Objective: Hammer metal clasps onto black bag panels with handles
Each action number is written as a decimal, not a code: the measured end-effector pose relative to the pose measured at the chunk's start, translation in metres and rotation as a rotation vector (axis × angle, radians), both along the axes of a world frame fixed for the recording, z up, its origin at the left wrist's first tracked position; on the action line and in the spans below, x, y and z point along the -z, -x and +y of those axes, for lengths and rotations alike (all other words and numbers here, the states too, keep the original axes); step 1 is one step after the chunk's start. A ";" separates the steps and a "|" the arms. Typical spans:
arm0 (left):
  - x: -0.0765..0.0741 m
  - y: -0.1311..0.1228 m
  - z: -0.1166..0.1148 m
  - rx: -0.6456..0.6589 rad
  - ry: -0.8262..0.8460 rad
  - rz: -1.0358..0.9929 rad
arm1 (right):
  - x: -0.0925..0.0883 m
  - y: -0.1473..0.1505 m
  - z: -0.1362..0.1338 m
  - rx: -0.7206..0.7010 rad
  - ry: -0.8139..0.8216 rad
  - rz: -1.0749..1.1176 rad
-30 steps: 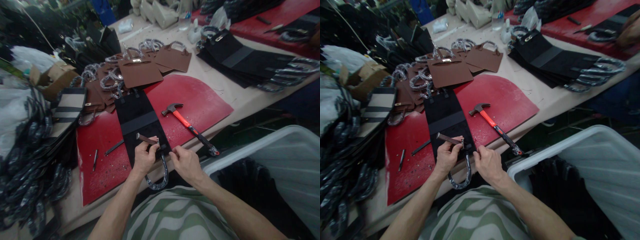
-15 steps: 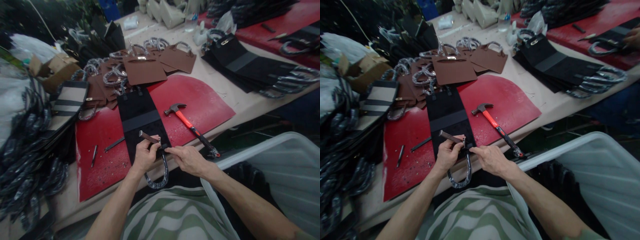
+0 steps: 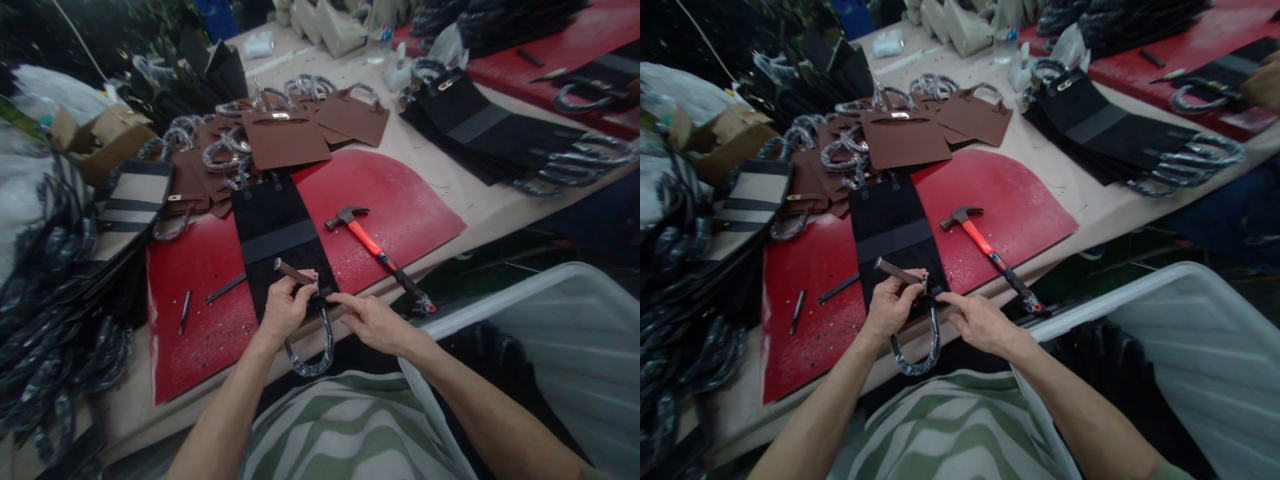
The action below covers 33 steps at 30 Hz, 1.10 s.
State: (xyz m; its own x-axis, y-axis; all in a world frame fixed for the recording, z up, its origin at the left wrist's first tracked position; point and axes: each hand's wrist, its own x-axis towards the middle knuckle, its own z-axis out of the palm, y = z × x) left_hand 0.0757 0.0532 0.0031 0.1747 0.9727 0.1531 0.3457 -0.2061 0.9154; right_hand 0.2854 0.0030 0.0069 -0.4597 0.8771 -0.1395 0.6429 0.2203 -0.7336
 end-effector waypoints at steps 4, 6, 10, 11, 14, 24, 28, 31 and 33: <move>0.000 0.000 0.000 0.002 -0.005 -0.006 | 0.002 -0.006 0.007 -0.051 -0.020 -0.001; 0.000 0.000 0.000 0.001 -0.004 -0.003 | 0.001 -0.010 0.010 -0.091 -0.035 -0.014; -0.001 0.000 0.001 0.006 -0.002 0.012 | -0.002 -0.016 0.018 -0.151 -0.003 -0.004; 0.000 0.000 0.001 0.005 -0.003 0.015 | -0.003 -0.017 0.019 -0.158 -0.001 -0.015; 0.001 0.001 0.000 0.004 -0.010 0.027 | -0.004 -0.016 0.022 -0.152 -0.016 -0.048; 0.000 -0.009 -0.004 -0.059 -0.105 0.094 | -0.003 -0.016 0.020 -0.209 -0.153 -0.219; 0.000 -0.013 -0.006 -0.077 -0.140 0.128 | -0.003 -0.017 0.016 -0.271 -0.262 -0.340; 0.000 -0.016 -0.008 -0.090 -0.190 0.166 | -0.002 -0.019 0.014 -0.289 -0.289 -0.356; 0.000 -0.019 -0.009 -0.100 -0.217 0.192 | -0.002 -0.020 0.015 -0.293 -0.293 -0.332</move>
